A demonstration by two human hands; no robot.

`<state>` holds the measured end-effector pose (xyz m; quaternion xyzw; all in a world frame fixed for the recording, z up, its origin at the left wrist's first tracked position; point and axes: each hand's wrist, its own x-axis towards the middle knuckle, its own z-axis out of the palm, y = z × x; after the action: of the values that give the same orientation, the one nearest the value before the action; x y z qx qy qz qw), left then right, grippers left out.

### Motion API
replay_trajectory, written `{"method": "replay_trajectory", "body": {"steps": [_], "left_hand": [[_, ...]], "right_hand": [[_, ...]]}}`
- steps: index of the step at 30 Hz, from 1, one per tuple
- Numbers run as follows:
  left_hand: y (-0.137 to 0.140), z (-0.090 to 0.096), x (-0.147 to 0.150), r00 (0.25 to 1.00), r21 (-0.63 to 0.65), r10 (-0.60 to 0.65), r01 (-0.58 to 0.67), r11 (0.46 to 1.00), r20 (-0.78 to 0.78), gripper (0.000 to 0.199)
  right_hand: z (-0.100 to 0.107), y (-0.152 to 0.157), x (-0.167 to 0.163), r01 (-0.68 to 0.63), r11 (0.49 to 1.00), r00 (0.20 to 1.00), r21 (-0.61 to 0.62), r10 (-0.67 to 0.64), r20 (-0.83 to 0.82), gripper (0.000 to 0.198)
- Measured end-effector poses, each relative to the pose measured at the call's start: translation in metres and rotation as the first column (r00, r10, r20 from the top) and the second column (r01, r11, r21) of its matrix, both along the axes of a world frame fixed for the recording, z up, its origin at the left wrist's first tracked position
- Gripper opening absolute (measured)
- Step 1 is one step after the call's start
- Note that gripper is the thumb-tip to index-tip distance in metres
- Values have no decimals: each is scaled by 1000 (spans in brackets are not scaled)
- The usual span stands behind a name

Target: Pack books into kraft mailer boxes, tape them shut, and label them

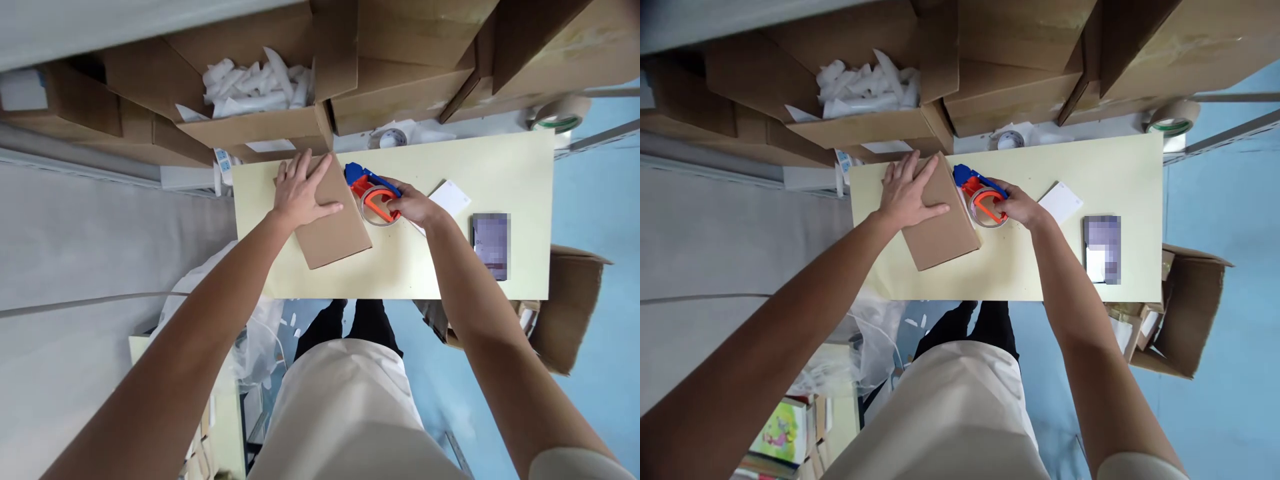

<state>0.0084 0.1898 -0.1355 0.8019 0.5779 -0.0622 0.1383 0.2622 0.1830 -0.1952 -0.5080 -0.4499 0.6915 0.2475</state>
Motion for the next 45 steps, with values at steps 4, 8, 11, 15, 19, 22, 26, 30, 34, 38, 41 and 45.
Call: {"method": "replay_trajectory", "body": {"steps": [4,8,11,15,19,22,26,30,34,38,41,45], "left_hand": [[2,-7,0,999,-19,34,-34,999,0,101],[-3,-9,1,1000,-26,10,-10,1000,-16,103],[-6,-9,3,999,-45,-43,42,998,-22,104],[-9,-9,5,998,-51,-57,56,997,-7,103],[-11,-10,5,999,-56,-45,45,997,10,101],[-10,-13,4,999,-63,-36,37,997,6,102],[-8,-18,4,999,-50,40,-40,998,-2,102],[-11,-23,7,994,1,112,-112,994,11,102],[-28,-25,5,970,16,245,-245,970,2,101],[-53,-18,-2,922,7,383,-383,924,-54,107],[-61,-6,1,975,-2,214,-214,977,-55,102],[-51,2,20,985,-29,-164,165,986,52,100]], "right_hand": [[-7,-26,9,11,1000,1000,10,-11,1,73],[-9,-86,24,44,999,997,-2,-44,68,77],[-8,-130,24,125,990,983,71,-133,125,82],[-6,-143,18,143,987,978,72,-152,142,81],[-6,-133,20,134,991,985,-13,-132,113,80],[-10,-154,25,143,989,984,-35,-139,111,82],[-15,-226,29,143,983,982,-115,-127,141,78],[-12,-265,17,258,951,955,-169,-224,193,77],[-5,-226,11,291,941,955,-171,-274,118,75],[0,-156,32,277,952,960,-131,-271,65,67],[6,-104,49,101,963,993,-249,-111,-27,60],[13,-57,53,-47,982,999,-181,51,15,61]]}}
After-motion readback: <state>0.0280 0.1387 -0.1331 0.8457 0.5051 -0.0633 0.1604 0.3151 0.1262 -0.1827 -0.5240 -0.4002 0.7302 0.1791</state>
